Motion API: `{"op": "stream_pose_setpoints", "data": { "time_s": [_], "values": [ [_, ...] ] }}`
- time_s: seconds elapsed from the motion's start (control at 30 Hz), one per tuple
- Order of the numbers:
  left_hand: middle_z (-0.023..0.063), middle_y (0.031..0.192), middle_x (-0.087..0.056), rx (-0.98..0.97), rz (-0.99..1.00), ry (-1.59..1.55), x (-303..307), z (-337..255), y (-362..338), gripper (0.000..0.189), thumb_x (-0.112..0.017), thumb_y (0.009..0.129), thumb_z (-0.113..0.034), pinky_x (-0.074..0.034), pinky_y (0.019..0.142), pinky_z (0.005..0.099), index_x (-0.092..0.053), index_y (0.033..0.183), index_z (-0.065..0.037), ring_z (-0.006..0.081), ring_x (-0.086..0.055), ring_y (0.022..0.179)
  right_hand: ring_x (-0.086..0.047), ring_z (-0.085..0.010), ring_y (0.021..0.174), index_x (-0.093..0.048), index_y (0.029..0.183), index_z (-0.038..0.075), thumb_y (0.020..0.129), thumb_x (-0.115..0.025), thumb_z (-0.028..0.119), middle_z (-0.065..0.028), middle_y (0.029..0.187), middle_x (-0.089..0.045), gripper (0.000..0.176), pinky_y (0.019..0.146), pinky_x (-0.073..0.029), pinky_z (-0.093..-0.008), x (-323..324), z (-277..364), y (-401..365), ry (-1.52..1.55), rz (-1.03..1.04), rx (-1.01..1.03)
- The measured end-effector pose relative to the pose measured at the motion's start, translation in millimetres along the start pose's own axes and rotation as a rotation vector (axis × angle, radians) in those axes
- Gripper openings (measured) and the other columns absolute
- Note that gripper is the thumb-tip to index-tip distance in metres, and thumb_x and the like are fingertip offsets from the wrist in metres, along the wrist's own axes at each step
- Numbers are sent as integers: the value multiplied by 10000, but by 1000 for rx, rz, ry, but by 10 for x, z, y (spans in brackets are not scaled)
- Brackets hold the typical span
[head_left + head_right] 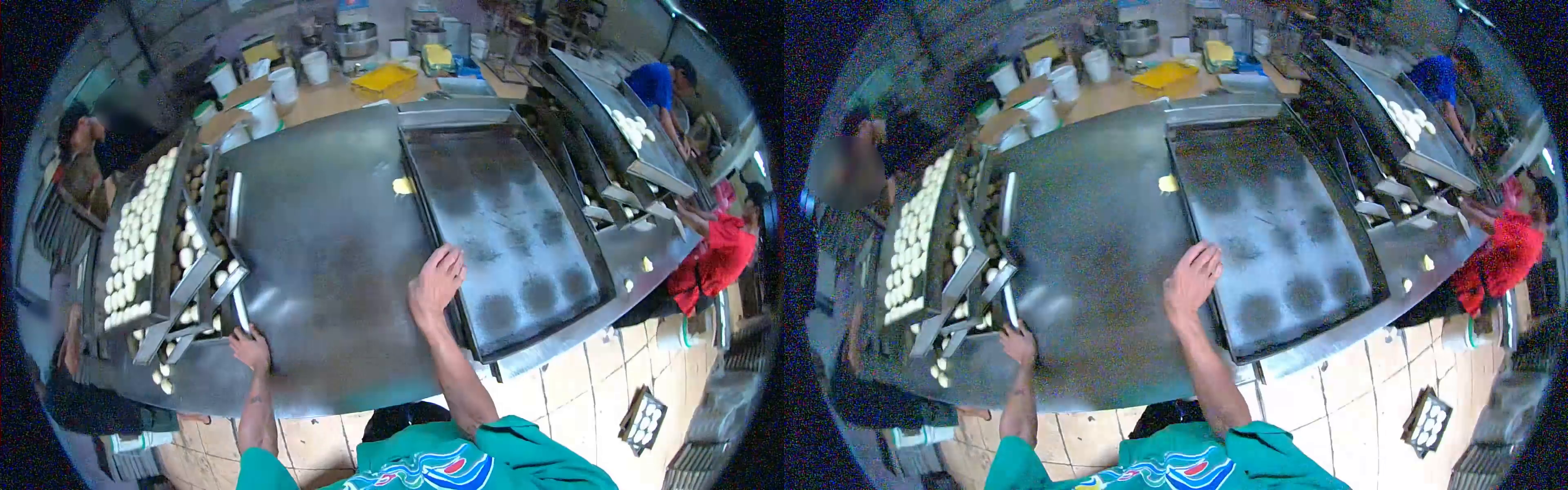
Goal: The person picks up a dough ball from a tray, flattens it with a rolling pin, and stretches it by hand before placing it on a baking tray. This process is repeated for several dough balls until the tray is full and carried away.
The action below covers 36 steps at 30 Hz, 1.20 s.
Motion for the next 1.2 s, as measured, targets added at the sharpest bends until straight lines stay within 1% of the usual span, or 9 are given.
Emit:
{"op": "stream_pose_setpoints", "data": {
  "time_s": [0.17, 0.3, 0.37, 0.8, 0.97, 1.0, 1.03, 1.1, 1.2],
  "values": [
    [256, 1137, -523, -156, -55, -83, 263, 338, -390, 427, -553, 941, -355, -412, 870, 536, -543, 1131, 27, 439, -504, 1035, -553, -311, 937, -498, 1229, -37, 756, -660, 128, -166, 1048, -563, 527, 830, -388, -436, -11, -92, 282, -252, -57, -182],
    [275, 1061, -513, -184, -60, -208, 422, 247, -413, 371, -566, 928, -274, -406, 857, 522, -538, 1089, 60, 454, -493, 982, -413, -446, 1285, -402, 1341, -112, 860, -636, 205, -320, 1323, -457, 621, 1087, -284, -549, -38, 91, -103, 29, -298, 28],
    [273, 1059, -510, -179, -52, -212, 379, 269, -400, 368, -565, 926, -270, -401, 861, 524, -534, 1095, 56, 452, -489, 983, -220, -478, 1416, -291, 1404, -160, 938, -549, 314, -361, 1460, -307, 713, 1180, -138, -537, -545, 216, -329, 378, 164, 415],
    [256, 1122, -517, -82, 100, -241, 248, 340, -329, 420, -584, 914, -262, -372, 930, 518, -516, 1208, 31, 437, -477, 1059, -328, -460, 1368, -348, 1378, -161, 1007, -378, 442, -364, 1439, -352, 708, 1171, -216, -476, -2049, 916, 902, 89, 73, 348],
    [255, 1138, -520, -106, 60, -288, 280, 293, -342, 439, -594, 914, -278, -370, 936, 522, -514, 1216, 30, 432, -479, 1072, -121, -404, 1474, -267, 1484, -21, 974, -350, 311, -277, 1555, -197, 614, 1185, -132, -544, -176, 601, -2463, -219, 1017, 1394],
    [254, 1144, -520, -99, 70, -290, 292, 316, -311, 446, -597, 912, -280, -368, 939, 523, -512, 1222, 30, 431, -479, 1078, -132, -401, 1473, -218, 1499, -25, 987, -314, 352, -267, 1564, -186, 643, 1196, -81, -534, -153, 127, -2756, 531, 1129, 1121],
    [250, 1153, -521, -88, 75, -264, 254, 346, -315, 423, -596, 913, -278, -365, 948, 515, -525, 1200, 24, 424, -479, 1093, -143, -394, 1471, -163, 1510, -26, 994, -324, 404, -257, 1568, -183, 691, 1199, -51, -527, -43, 491, -2065, 46, 1626, 1110],
    [240, 1156, -527, -100, 74, -278, 282, 383, -393, 407, -597, 912, -277, -366, 951, 506, -535, 1182, 20, 416, -480, 1099, -172, -400, 1461, -202, 1516, 0, 955, -429, 499, -265, 1551, -232, 784, 1194, -175, -476, -1005, 490, -1541, -7, 829, 1008],
    [197, 1179, -547, -159, -12, -264, 273, 334, -315, 365, -601, 908, -264, -370, 960, 480, -558, 1153, 4, 383, -487, 1114, -188, -424, 1449, -204, 1450, -150, 914, -498, 433, -322, 1521, -240, 844, 1196, -168, -473, -1794, 1601, -467, 128, 496, 436]
  ]
}}
Point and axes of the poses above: each hand's wrist, its own y-axis towards the middle knuckle, its own x-axis out of the back of the hand, z = x × y, the point moved 2 cm from there along y, towards the middle knuckle
